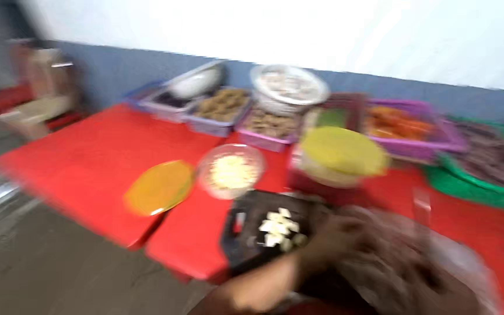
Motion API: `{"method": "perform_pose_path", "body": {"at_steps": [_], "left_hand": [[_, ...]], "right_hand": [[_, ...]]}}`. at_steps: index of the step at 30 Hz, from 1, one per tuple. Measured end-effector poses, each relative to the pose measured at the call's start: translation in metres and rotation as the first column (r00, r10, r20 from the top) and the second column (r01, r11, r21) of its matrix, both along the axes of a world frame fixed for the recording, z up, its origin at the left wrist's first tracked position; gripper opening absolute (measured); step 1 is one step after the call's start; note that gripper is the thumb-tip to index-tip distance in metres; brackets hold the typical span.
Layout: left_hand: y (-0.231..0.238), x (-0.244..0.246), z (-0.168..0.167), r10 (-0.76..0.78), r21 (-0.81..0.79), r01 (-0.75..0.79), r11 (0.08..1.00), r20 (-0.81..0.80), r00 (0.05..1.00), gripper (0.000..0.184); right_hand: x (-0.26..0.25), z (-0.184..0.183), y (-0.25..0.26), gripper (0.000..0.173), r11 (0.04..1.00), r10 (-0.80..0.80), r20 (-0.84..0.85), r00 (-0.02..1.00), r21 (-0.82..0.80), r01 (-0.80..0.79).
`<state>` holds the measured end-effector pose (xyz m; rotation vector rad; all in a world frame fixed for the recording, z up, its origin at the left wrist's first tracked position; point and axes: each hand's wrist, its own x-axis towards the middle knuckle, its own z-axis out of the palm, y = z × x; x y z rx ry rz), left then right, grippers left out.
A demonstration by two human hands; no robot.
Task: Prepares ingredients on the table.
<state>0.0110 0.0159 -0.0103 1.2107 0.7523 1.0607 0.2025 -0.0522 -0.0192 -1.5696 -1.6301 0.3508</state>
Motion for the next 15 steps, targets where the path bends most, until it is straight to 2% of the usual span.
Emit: {"method": "perform_pose_path", "body": {"at_steps": [2,3,5,7,11,15], "left_hand": [[0.009,0.0,0.0,-0.08,-0.052,0.08,0.995,0.005,0.997,0.024],[0.011,0.001,0.0,-0.095,-0.068,0.095,0.993,0.006,0.995,0.024],[0.013,0.004,0.005,-0.108,-0.107,0.102,0.989,-0.046,0.993,0.026],[0.014,0.007,0.008,-0.121,-0.097,0.113,0.989,-0.078,0.99,0.026],[0.015,0.01,0.004,-0.134,-0.06,0.131,0.99,-0.046,0.99,0.023],[0.014,0.014,0.004,-0.105,-0.167,0.114,0.979,0.06,0.993,0.021]], "right_hand": [[-0.017,0.007,0.005,0.026,0.992,-0.121,0.047,0.992,-0.017,0.122],[-0.022,0.012,0.007,0.025,0.984,-0.162,0.017,0.987,-0.077,0.163],[-0.024,0.017,0.008,0.025,0.968,-0.201,-0.034,0.979,-0.158,0.193],[-0.022,0.02,0.006,0.025,0.967,-0.202,-0.09,0.975,-0.173,0.185],[-0.024,0.02,-0.001,0.029,0.975,-0.204,-0.213,0.955,-0.13,0.18],[-0.029,0.015,-0.01,0.048,0.977,-0.19,-0.323,0.927,0.034,0.212]]}}
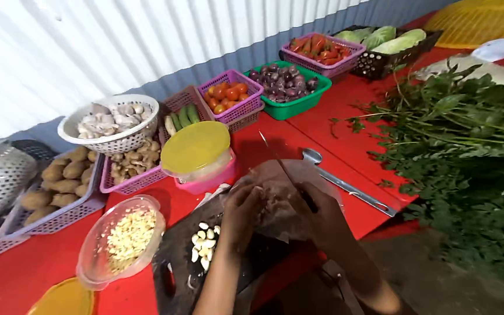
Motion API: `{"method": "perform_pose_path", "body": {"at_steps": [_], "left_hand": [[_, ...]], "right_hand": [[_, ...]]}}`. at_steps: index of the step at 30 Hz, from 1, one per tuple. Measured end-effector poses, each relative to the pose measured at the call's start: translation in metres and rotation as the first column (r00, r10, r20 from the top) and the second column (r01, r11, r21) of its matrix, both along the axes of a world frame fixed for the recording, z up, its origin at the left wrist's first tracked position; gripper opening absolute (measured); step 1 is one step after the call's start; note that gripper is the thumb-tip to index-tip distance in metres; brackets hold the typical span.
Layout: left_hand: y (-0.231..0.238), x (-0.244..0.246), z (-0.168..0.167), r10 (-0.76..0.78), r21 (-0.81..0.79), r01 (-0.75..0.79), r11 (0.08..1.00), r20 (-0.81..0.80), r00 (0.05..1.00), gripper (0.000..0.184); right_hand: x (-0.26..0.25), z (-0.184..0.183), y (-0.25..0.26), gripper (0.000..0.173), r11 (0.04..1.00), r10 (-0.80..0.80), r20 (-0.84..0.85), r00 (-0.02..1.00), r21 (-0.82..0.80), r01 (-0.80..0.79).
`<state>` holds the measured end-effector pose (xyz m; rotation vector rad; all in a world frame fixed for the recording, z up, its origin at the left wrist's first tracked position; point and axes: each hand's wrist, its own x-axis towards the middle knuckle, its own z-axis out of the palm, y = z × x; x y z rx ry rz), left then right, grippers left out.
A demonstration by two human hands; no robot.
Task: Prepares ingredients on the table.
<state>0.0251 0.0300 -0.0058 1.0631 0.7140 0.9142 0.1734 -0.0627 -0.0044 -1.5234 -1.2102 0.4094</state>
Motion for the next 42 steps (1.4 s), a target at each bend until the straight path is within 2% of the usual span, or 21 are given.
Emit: {"method": "perform_pose_path", "body": {"at_steps": [3,5,7,10,13,17,25,32,34,36,38,39,41,42], "left_hand": [[0.0,0.004,-0.003,0.031,-0.114,-0.017,0.993,0.122,0.992,0.019],[-0.001,0.005,-0.003,0.046,-0.186,-0.009,0.982,0.197,0.979,0.022],[-0.006,0.007,0.004,0.065,-0.237,-0.009,0.972,0.228,0.972,0.022],[-0.011,0.007,0.014,0.073,-0.248,-0.018,0.968,0.211,0.975,0.019],[-0.011,0.004,0.012,0.084,-0.257,-0.025,0.966,0.221,0.972,0.025],[-0.017,0.002,0.018,0.162,-0.337,-0.086,0.938,0.205,0.965,0.028],[-0.019,0.0,0.024,0.202,-0.443,-0.091,0.892,0.21,0.957,0.028],[-0.018,-0.003,0.02,0.189,-0.394,-0.086,0.915,0.232,0.954,0.027],[-0.017,-0.004,0.018,0.18,-0.338,-0.094,0.936,0.233,0.956,0.024],[-0.014,-0.005,0.017,0.148,-0.264,-0.09,0.96,0.208,0.967,0.02],[-0.012,-0.008,0.017,0.114,-0.212,-0.077,0.974,0.168,0.979,0.021],[-0.011,-0.009,0.017,0.099,-0.194,-0.069,0.979,0.151,0.983,0.022],[-0.011,-0.01,0.02,0.07,-0.166,-0.049,0.985,0.122,0.99,0.022],[-0.011,-0.011,0.021,0.054,-0.16,-0.036,0.986,0.111,0.992,0.023]], "right_hand": [[-0.011,-0.007,-0.009,0.052,0.978,0.037,0.045,0.998,0.204,-0.045],[-0.02,-0.015,-0.013,0.056,0.96,0.106,0.112,0.988,0.246,-0.131],[-0.03,-0.024,-0.014,0.06,0.963,0.119,0.166,0.979,0.22,-0.155],[-0.039,-0.034,-0.011,0.061,0.977,0.041,0.221,0.974,0.193,-0.085],[-0.036,-0.035,-0.006,0.062,0.982,-0.015,0.245,0.969,0.188,-0.032],[-0.031,-0.032,0.0,0.06,0.983,-0.008,0.273,0.962,0.18,-0.043],[-0.03,-0.034,0.004,0.057,0.976,-0.023,0.325,0.945,0.211,-0.049],[-0.029,-0.033,0.005,0.051,0.975,-0.05,0.35,0.935,0.218,-0.03],[-0.028,-0.033,0.006,0.047,0.973,0.001,0.269,0.963,0.221,-0.063],[-0.023,-0.028,0.004,0.04,0.959,0.216,-0.022,0.976,0.193,-0.208],[-0.019,-0.022,0.003,0.031,0.926,0.376,-0.437,0.817,0.191,-0.324],[-0.016,-0.018,0.003,0.026,0.916,0.39,-0.559,0.731,0.156,-0.37],[-0.008,-0.016,0.003,0.03,0.902,0.374,-0.69,0.62,0.115,-0.416],[-0.005,-0.016,0.004,0.031,0.908,0.35,-0.714,0.606,0.099,-0.408]]}}
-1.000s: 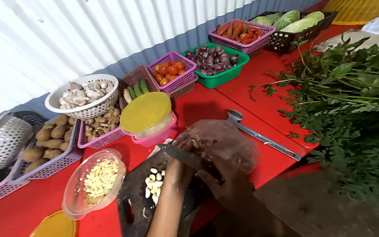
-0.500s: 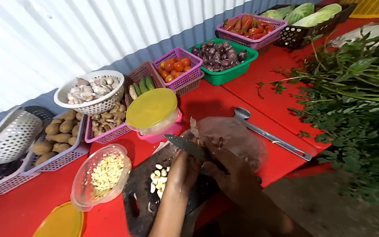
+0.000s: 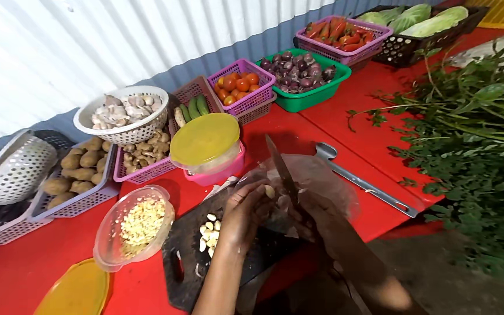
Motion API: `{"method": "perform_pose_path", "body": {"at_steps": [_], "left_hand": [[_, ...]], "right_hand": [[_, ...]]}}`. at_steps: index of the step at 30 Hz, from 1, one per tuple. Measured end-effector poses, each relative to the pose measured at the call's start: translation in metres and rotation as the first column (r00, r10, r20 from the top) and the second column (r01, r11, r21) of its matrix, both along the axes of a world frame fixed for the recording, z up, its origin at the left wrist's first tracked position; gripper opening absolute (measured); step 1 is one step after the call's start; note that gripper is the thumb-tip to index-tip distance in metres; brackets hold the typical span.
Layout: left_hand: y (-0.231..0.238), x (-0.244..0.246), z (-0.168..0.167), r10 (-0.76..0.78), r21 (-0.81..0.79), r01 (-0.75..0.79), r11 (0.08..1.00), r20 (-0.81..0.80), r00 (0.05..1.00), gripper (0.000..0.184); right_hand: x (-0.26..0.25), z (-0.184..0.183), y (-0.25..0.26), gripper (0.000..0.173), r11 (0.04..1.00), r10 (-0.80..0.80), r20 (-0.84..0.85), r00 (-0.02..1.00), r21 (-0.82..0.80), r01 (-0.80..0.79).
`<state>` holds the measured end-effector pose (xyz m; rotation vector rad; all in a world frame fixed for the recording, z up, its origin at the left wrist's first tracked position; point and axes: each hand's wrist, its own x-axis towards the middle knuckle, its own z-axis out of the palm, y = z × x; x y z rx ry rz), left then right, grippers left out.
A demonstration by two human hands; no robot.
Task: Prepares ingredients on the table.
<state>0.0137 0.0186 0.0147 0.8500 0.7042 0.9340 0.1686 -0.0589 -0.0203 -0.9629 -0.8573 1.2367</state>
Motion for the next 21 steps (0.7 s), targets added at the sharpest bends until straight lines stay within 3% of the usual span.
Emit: {"method": "perform_pose_path", "body": {"at_steps": [4,8,11,16,18,19,20,21], "left_hand": [[0.003,-0.001,-0.002,-0.01,0.009,0.01,1.0,-0.006,1.0,0.027],[0.005,0.002,-0.007,0.018,0.007,-0.018,1.0,0.007,1.0,0.027],[0.003,0.004,-0.009,0.016,0.029,-0.017,0.999,0.013,1.0,0.027],[0.005,-0.007,-0.013,-0.063,0.066,0.059,0.996,0.058,0.996,0.031],[0.002,-0.019,-0.012,-0.021,0.193,0.031,0.981,-0.054,0.998,0.031],[0.0,-0.029,-0.013,0.045,0.335,0.017,0.942,-0.177,0.983,0.03],[-0.002,-0.042,-0.016,0.178,0.509,0.026,0.86,-0.348,0.921,0.027],[-0.002,-0.054,-0.021,0.356,0.657,0.087,0.749,-0.509,0.784,0.023]], "right_hand": [[0.007,-0.001,0.0,0.029,0.996,-0.081,0.134,0.988,-0.021,0.085],[0.004,-0.005,-0.003,0.049,0.998,-0.059,0.399,0.915,0.04,0.047],[-0.004,-0.006,-0.003,0.05,0.993,-0.112,0.413,0.904,0.084,0.084],[0.003,-0.01,0.001,0.034,0.984,-0.178,0.38,0.908,0.084,0.158],[0.007,-0.01,0.001,0.038,0.99,-0.141,0.416,0.898,0.034,0.139],[0.009,-0.009,0.0,0.038,0.992,-0.12,0.445,0.888,0.013,0.128],[0.011,-0.008,-0.002,0.039,0.992,-0.11,0.472,0.875,0.002,0.124],[0.012,-0.007,-0.003,0.039,0.992,-0.105,0.495,0.863,-0.005,0.124]]}}
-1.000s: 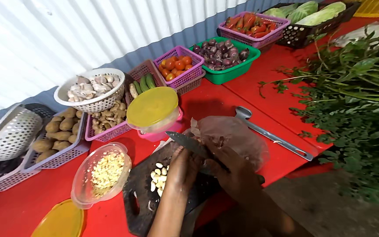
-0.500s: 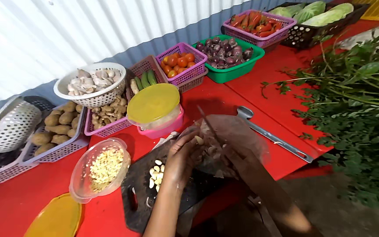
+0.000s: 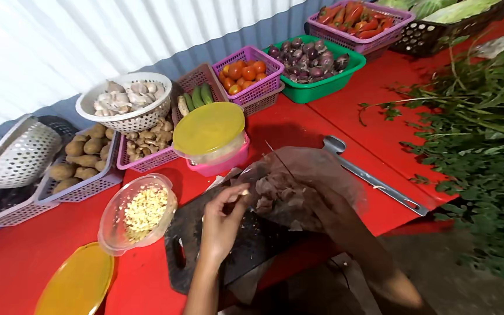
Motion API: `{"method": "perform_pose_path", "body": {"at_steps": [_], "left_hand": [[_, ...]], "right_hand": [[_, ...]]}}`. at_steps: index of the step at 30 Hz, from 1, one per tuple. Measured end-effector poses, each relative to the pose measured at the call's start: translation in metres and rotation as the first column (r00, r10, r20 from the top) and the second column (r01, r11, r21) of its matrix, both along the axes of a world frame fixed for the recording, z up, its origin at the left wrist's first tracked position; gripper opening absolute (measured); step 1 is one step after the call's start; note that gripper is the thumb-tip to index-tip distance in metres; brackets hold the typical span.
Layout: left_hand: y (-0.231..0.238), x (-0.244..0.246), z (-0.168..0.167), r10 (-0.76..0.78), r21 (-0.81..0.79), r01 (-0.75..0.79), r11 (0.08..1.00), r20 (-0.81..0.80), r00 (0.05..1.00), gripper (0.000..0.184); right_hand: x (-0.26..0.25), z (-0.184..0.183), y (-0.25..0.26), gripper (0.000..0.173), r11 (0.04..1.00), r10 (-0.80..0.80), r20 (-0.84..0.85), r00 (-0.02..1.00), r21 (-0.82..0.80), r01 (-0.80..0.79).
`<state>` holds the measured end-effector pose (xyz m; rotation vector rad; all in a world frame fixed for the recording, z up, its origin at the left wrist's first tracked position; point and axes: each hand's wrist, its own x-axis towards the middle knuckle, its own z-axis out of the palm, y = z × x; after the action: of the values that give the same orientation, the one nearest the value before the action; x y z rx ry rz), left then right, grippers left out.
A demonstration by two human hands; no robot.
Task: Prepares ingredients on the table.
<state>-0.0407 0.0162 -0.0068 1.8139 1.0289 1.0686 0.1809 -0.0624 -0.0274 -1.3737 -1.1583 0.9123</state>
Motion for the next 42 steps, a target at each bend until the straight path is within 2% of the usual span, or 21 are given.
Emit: {"method": "perform_pose_path", "body": {"at_steps": [1,2,5,7,8,10,12,14,17,19,21,24,28,32,33,37,39,42], "left_hand": [[-0.001,-0.013,-0.005,0.111,0.163,-0.07,0.984,-0.255,0.96,0.022],[-0.003,-0.022,-0.01,0.188,0.248,-0.085,0.965,-0.431,0.882,0.022],[-0.013,-0.027,-0.018,0.172,0.197,-0.05,0.979,-0.674,0.719,0.018],[-0.018,-0.019,-0.015,0.169,0.187,-0.044,0.981,-0.732,0.66,0.019],[-0.02,-0.013,-0.011,0.19,0.229,-0.03,0.973,-0.718,0.67,0.021],[-0.022,0.008,-0.003,0.204,0.356,0.041,0.934,-0.623,0.756,0.021],[-0.021,0.041,0.002,0.049,0.341,0.174,0.924,-0.555,0.831,0.019],[-0.015,0.072,0.001,-0.126,0.193,0.301,0.934,-0.61,0.782,0.024],[0.002,0.096,-0.01,-0.204,0.0,0.287,0.958,-0.706,0.679,0.03],[0.008,0.097,-0.011,-0.198,-0.015,0.265,0.964,-0.704,0.682,0.031],[0.01,0.09,-0.013,-0.166,0.032,0.248,0.968,-0.663,0.73,0.032],[0.016,0.075,-0.019,-0.149,0.115,0.232,0.966,-0.485,0.862,0.032],[0.02,0.059,-0.009,-0.247,-0.091,0.234,0.968,-0.194,0.949,0.026],[0.017,0.05,-0.002,-0.263,-0.188,0.27,0.944,0.062,0.963,0.018],[0.015,0.048,-0.001,-0.282,-0.203,0.299,0.933,0.107,0.953,0.017],[0.009,0.048,0.001,-0.301,-0.236,0.325,0.916,0.132,0.945,0.017],[0.008,0.048,0.001,-0.288,-0.247,0.309,0.918,0.12,0.95,0.016],[0.006,0.046,0.0,-0.285,-0.263,0.295,0.919,0.077,0.956,0.016]], "right_hand": [[0.002,0.0,-0.001,0.039,1.0,-0.001,0.018,1.0,-0.01,0.001],[0.004,0.0,-0.002,0.038,1.0,-0.005,0.028,1.0,-0.012,0.005],[0.007,0.001,-0.003,0.035,1.0,-0.016,0.032,0.999,-0.005,0.016],[0.006,0.004,-0.005,0.035,1.0,-0.017,0.007,1.0,0.004,0.017],[0.006,0.005,-0.006,0.036,1.0,-0.011,-0.006,1.0,0.012,0.011],[0.006,0.006,-0.006,0.036,0.999,0.008,-0.021,1.0,0.043,-0.007],[0.004,0.007,-0.005,0.038,0.998,0.023,-0.007,1.0,0.053,-0.023],[0.0,0.007,0.0,0.038,0.999,0.021,0.053,0.998,0.049,-0.023],[0.004,0.012,-0.001,0.042,1.0,0.024,0.266,0.964,-0.005,-0.024],[0.01,0.012,-0.006,0.046,0.998,0.017,0.366,0.93,-0.059,0.005],[0.017,0.009,-0.012,0.05,0.994,0.018,0.396,0.918,-0.107,0.026],[0.018,0.01,-0.016,0.05,0.997,-0.028,0.363,0.931,-0.059,0.053],[0.012,0.009,-0.008,0.044,1.0,-0.025,0.24,0.97,0.001,0.026],[0.001,0.008,0.005,0.057,0.999,0.023,0.189,0.982,-0.033,-0.017],[-0.001,0.009,0.007,0.056,0.999,0.027,0.189,0.982,-0.036,-0.02],[-0.003,0.02,0.017,0.023,0.998,0.063,0.135,0.989,-0.036,-0.058],[-0.005,0.022,0.019,0.017,0.997,0.065,0.141,0.988,-0.052,-0.059],[-0.007,0.019,0.019,0.019,0.996,0.069,0.189,0.98,-0.074,-0.056]]}}
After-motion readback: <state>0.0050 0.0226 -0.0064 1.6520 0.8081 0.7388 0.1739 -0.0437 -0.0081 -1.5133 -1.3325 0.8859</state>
